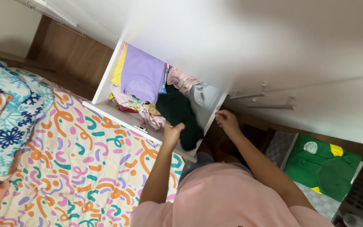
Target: The person removes folded clothes from a white dresser drawer and places them on a bed. They then fold several garments, including a green shirt, a yellow shirt, and a pink shirt with a unicorn print, arranging them into neat stacks on the bed.
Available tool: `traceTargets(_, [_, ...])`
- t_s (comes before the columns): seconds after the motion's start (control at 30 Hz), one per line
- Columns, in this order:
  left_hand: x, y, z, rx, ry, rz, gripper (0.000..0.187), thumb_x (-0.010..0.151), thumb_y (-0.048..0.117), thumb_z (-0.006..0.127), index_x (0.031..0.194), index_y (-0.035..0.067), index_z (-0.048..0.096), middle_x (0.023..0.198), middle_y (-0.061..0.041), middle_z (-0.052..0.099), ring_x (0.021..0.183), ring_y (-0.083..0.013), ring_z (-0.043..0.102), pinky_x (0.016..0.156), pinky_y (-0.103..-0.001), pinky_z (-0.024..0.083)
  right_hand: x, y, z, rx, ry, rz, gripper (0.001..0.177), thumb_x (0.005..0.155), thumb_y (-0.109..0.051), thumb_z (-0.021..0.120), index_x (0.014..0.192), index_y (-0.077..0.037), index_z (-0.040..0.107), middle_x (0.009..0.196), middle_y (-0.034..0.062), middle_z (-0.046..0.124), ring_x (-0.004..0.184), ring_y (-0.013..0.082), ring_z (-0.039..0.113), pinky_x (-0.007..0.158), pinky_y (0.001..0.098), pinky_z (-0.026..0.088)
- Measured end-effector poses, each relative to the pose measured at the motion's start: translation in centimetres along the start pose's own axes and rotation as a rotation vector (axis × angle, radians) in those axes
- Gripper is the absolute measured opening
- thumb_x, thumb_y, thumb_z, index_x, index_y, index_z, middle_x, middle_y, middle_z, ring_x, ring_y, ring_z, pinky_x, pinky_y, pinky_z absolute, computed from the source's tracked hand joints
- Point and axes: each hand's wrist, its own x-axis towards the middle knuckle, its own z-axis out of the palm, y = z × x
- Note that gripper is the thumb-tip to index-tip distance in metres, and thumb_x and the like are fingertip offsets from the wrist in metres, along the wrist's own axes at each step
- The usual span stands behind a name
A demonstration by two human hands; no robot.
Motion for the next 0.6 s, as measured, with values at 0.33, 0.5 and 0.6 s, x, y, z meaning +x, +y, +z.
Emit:
traceTargets(0.33, [-10.5,13.1,8.4,-0.69,-0.447,-0.555,0.07,0.066,0.005,0.058,0.134,-0.009,0.056,0.122,-0.023,0.069,0.109,-0.0357,0.069,0.1,-0.043,0.055,-7.1,-3.2,-3.5,0.65,-0.503,0.316,0.079,0.095,-0.067,0.039,0.156,-0.018,0.04,0.154,0.0051,0.049,0.136,0.0242,0.049,0.115,0.0442,0.038])
traceTargets(0.5, [-11.8,9.3,13.3,-0.601,-0.543,-0.79,0.068,0.067,0.007,0.06,0.133,-0.009,0.057,0.117,-0.025,0.069,0.103,-0.0375,0.069,0.095,-0.045,0.055,-11.0,-0.1,-9.6,1.229,-0.486,0.179,0.078,0.091,-0.058,0.058,0.152,-0.011,0.044,0.152,0.0151,0.05,0.136,0.0351,0.049,0.113,0.0516,0.038])
traceTargets(0.6, [-11.7,6.7,16.0,-0.282,-0.671,-0.661,0.069,0.068,0.002,0.061,0.135,-0.013,0.056,0.118,-0.025,0.067,0.104,-0.037,0.067,0.096,-0.046,0.054,-13.2,2.8,-16.6,1.189,-0.307,0.139,0.076,0.084,-0.04,0.076,0.146,-0.004,0.05,0.142,0.0183,0.058,0.127,0.0357,0.057,0.108,0.0515,0.046])
